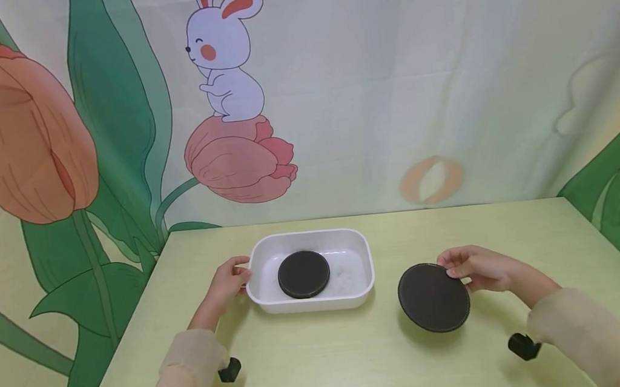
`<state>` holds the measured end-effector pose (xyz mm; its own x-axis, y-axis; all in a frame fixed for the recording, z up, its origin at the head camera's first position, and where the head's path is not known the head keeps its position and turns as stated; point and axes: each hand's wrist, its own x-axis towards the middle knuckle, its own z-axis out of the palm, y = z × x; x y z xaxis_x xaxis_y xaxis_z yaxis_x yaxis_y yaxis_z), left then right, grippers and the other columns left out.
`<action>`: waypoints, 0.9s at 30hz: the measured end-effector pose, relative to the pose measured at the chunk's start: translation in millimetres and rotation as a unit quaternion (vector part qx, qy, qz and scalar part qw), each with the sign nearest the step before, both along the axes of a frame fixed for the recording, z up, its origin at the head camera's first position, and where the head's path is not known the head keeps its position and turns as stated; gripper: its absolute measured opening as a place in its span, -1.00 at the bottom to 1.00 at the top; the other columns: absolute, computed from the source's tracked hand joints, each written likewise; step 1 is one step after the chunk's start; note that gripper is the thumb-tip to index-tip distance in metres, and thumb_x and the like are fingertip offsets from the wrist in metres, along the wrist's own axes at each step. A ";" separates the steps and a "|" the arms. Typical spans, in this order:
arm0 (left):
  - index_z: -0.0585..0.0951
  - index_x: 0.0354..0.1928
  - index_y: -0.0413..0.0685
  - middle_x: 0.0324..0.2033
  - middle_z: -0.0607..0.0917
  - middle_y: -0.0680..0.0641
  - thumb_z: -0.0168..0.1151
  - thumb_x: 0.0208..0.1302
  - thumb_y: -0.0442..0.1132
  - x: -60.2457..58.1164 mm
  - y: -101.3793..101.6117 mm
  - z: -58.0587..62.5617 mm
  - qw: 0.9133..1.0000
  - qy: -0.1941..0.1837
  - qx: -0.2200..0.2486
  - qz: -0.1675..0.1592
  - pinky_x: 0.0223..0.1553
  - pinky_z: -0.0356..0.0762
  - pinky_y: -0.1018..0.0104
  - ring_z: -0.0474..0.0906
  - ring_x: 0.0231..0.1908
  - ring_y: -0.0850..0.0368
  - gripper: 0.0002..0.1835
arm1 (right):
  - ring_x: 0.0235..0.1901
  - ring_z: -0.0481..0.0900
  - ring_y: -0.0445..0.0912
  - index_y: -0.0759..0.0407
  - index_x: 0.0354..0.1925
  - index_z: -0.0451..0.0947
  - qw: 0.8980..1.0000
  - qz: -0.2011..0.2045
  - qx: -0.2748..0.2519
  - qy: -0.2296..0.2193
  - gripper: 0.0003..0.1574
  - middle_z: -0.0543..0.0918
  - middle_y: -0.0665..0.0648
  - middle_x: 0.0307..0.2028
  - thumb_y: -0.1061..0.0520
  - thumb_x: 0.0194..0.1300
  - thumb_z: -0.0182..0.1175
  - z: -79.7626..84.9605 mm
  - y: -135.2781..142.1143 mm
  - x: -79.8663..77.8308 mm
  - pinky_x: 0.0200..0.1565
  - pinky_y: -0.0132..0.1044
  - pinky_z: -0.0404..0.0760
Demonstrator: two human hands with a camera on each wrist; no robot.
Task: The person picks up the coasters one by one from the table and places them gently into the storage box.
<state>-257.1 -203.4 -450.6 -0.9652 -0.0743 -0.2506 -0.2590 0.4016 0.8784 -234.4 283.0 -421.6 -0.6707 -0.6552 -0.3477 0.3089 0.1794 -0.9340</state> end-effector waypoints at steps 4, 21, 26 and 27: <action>0.33 0.11 -0.16 -0.25 0.42 -0.14 -0.03 0.27 -0.35 -0.1 0.1 0.2 1.000 -0.001 -0.001 0.001 -0.40 0.47 0.36 0.46 -0.34 0.06 -0.64 | -0.40 0.48 -0.22 0.06 -0.24 0.38 0.999 -0.034 0.000 -0.008 -0.87 0.49 -0.10 -0.42 0.26 0.24 -0.02 3.1 -18.2 -3.7 -0.36 -0.30 0.49; 0.33 0.12 -0.10 -0.22 0.43 -0.14 -0.01 0.26 -0.32 -1.7 1.6 -0.4 1.000 -0.012 -0.005 0.011 -0.44 0.45 0.43 0.45 -0.31 0.03 -0.63 | -0.49 0.49 -0.22 0.13 -0.25 0.34 0.990 -0.137 -0.013 -0.014 -0.85 0.49 -0.06 -0.48 0.33 0.22 -0.03 20.4 -97.0 -18.5 -0.41 -0.34 0.51; 0.33 0.12 -0.09 -0.23 0.42 -0.14 -0.01 0.26 -0.33 -1.2 1.5 -0.3 1.000 -0.015 -0.003 0.016 -0.44 0.45 0.44 0.45 -0.31 0.04 -0.63 | -0.52 0.48 -0.22 0.16 -0.25 0.34 0.988 -0.153 -0.025 -0.017 -0.84 0.49 -0.04 -0.46 0.35 0.21 -0.04 20.8 -118.8 -20.0 -0.44 -0.36 0.50; 0.34 0.11 -0.09 -0.23 0.42 -0.13 0.00 0.26 -0.33 -1.1 1.3 -0.3 1.000 -0.016 0.000 0.018 -0.45 0.45 0.44 0.45 -0.31 0.04 -0.63 | -0.53 0.48 -0.22 0.16 -0.25 0.34 0.987 -0.156 -0.028 -0.017 -0.84 0.49 -0.04 -0.47 0.35 0.21 -0.05 20.8 -123.5 -20.4 -0.44 -0.36 0.50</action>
